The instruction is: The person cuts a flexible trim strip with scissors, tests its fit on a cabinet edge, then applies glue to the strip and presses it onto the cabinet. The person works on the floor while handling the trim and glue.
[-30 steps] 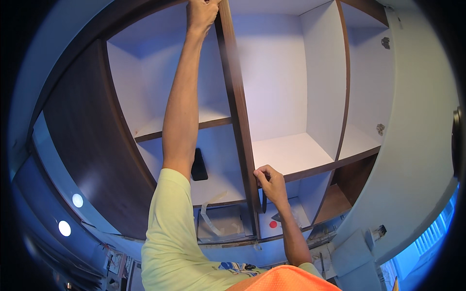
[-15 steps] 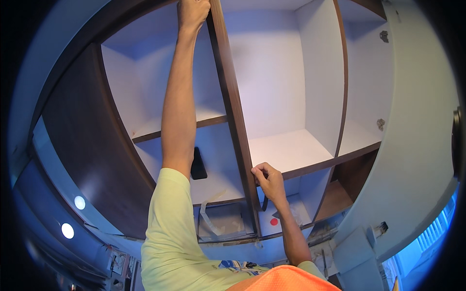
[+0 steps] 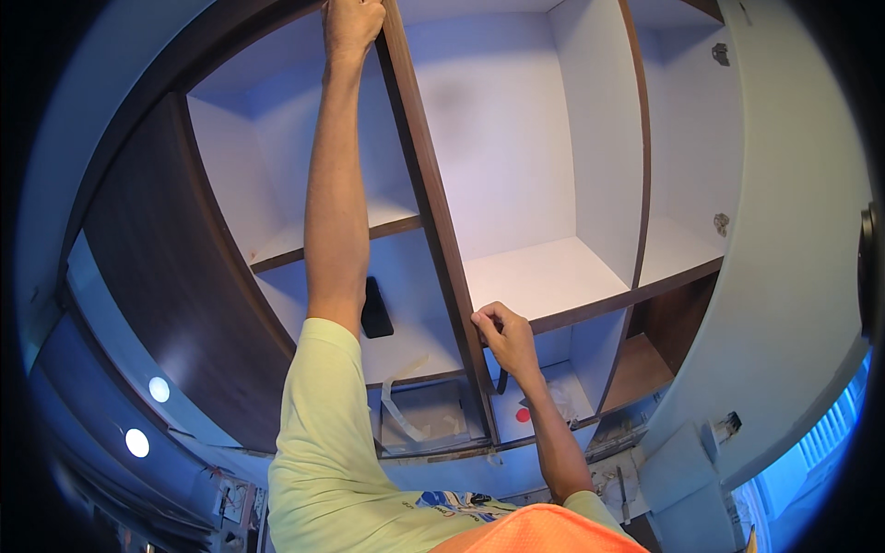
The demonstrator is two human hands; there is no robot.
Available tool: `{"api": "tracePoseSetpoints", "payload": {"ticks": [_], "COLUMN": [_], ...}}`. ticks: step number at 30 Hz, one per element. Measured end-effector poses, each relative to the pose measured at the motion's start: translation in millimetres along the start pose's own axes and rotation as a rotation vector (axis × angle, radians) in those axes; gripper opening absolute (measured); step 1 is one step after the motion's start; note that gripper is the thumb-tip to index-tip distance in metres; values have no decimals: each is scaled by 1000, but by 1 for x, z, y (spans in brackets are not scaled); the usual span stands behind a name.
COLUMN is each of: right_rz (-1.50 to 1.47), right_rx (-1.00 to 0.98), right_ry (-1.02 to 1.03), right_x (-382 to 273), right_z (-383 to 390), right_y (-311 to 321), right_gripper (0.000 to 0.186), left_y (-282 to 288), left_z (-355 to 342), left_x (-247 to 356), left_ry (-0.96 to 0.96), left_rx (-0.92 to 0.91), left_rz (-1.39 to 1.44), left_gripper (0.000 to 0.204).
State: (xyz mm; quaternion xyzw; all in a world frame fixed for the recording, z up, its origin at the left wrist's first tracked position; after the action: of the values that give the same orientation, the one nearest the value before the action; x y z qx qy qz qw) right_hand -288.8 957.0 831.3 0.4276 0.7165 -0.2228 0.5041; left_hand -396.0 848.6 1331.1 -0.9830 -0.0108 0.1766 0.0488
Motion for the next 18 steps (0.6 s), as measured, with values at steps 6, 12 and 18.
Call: {"api": "tracePoseSetpoints", "payload": {"ticks": [6, 12, 18], "right_rz": [66, 55, 132], "right_rx": [22, 105, 122], "right_ry": [23, 101, 87], "right_x": [0, -9, -4], "right_z": [0, 5, 7], "right_y": [1, 3, -1], "right_gripper": [26, 20, 25], "left_y": [2, 7, 4], "left_z": [-4, 1, 27], "left_x": [2, 3, -6], "left_ry": [11, 57, 91], "left_rx": [11, -30, -115], "left_rz": [110, 158, 187], "left_gripper": [47, 47, 47]}}
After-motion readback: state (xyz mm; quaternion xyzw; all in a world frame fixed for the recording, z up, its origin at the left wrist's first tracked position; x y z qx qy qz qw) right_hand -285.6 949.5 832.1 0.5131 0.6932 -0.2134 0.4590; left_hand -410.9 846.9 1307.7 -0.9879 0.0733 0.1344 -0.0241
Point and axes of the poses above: each hand's wrist, its own z-axis away from the middle knuckle, its own y-axis out of the back of the hand, x = y × z, the point moved 9 cm from there along -z, towards the middle knuckle, and after that the axes turned 14 degrees about -y, right-handed, at the moved point
